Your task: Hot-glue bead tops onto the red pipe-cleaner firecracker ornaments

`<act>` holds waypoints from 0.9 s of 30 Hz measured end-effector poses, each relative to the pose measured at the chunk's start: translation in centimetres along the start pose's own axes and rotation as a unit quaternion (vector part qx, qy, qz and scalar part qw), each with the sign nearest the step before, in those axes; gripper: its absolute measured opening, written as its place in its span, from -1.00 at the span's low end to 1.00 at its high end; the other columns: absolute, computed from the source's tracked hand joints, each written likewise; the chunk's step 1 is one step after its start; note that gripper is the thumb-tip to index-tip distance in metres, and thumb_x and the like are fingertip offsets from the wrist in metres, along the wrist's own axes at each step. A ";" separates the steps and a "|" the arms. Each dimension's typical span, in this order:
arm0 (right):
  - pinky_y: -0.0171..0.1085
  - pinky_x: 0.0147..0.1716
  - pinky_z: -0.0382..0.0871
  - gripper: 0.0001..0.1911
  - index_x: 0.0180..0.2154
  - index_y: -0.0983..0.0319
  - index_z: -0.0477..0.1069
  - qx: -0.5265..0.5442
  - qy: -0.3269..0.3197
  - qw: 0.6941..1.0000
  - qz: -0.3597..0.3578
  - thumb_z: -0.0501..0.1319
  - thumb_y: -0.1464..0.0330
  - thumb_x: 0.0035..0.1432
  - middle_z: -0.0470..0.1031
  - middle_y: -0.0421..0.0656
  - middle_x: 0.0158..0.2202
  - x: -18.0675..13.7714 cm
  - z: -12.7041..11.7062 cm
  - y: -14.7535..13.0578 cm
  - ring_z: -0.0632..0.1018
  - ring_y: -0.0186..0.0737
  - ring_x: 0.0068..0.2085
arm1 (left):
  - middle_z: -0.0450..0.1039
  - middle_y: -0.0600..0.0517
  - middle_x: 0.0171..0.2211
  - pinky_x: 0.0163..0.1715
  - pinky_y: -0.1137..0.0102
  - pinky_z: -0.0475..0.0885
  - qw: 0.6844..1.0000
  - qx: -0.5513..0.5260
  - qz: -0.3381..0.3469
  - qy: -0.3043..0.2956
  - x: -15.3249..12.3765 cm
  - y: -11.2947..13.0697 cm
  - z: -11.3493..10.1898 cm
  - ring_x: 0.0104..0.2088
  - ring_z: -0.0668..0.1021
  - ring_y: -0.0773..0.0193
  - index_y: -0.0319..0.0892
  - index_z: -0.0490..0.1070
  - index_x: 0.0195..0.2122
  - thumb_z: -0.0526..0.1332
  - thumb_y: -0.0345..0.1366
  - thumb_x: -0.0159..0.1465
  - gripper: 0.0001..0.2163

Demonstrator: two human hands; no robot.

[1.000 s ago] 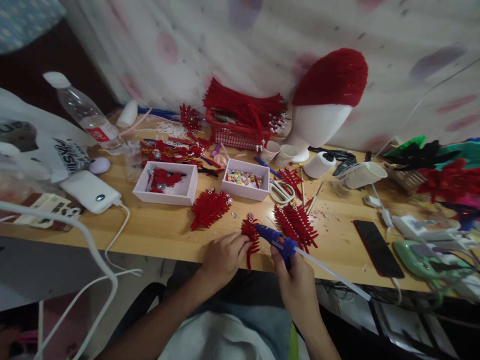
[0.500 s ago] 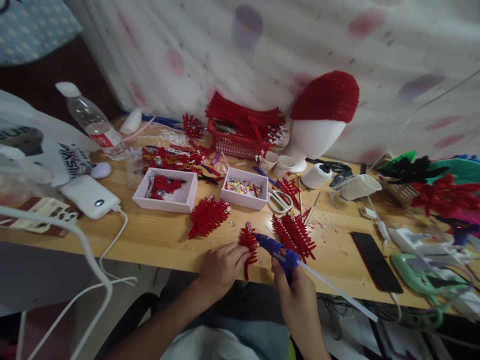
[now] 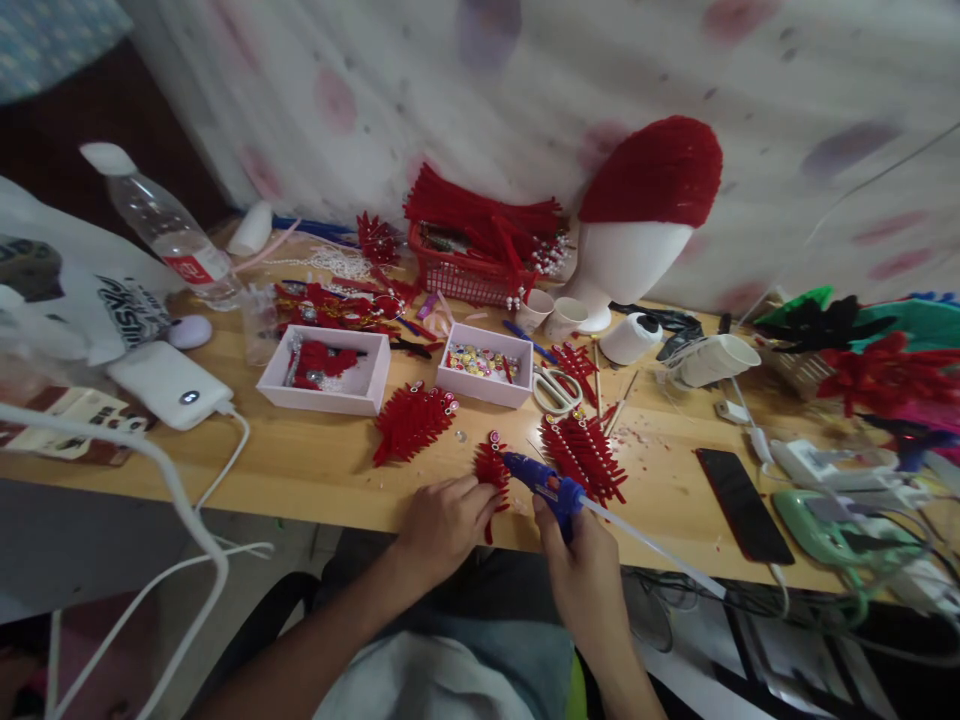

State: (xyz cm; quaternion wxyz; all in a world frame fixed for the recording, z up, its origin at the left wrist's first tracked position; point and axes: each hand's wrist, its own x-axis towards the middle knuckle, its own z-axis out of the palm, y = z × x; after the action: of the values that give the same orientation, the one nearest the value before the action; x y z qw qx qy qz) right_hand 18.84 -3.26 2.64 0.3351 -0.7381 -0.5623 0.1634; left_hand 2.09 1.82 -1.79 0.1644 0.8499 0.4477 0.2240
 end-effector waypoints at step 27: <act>-0.28 -0.50 0.23 -0.50 -0.44 0.22 0.42 0.009 -0.002 1.000 0.016 0.08 -0.04 0.26 0.43 -0.14 -0.56 -0.3 0.2 0.0 0.35 -0.23 -0.53 | 0.56 0.06 -0.38 -0.40 0.40 0.33 1.000 -0.006 0.000 -0.002 0.0 0.0 0.2 -0.36 0.58 0.25 -0.09 0.51 -0.26 0.15 -0.25 0.41 -0.84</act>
State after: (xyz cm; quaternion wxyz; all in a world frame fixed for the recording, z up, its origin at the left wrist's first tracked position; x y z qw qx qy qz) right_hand 18.65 -3.45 2.47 0.3382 -0.7439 -0.5491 0.1752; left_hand 2.16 1.84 -1.96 0.1698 0.8494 0.4461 0.2251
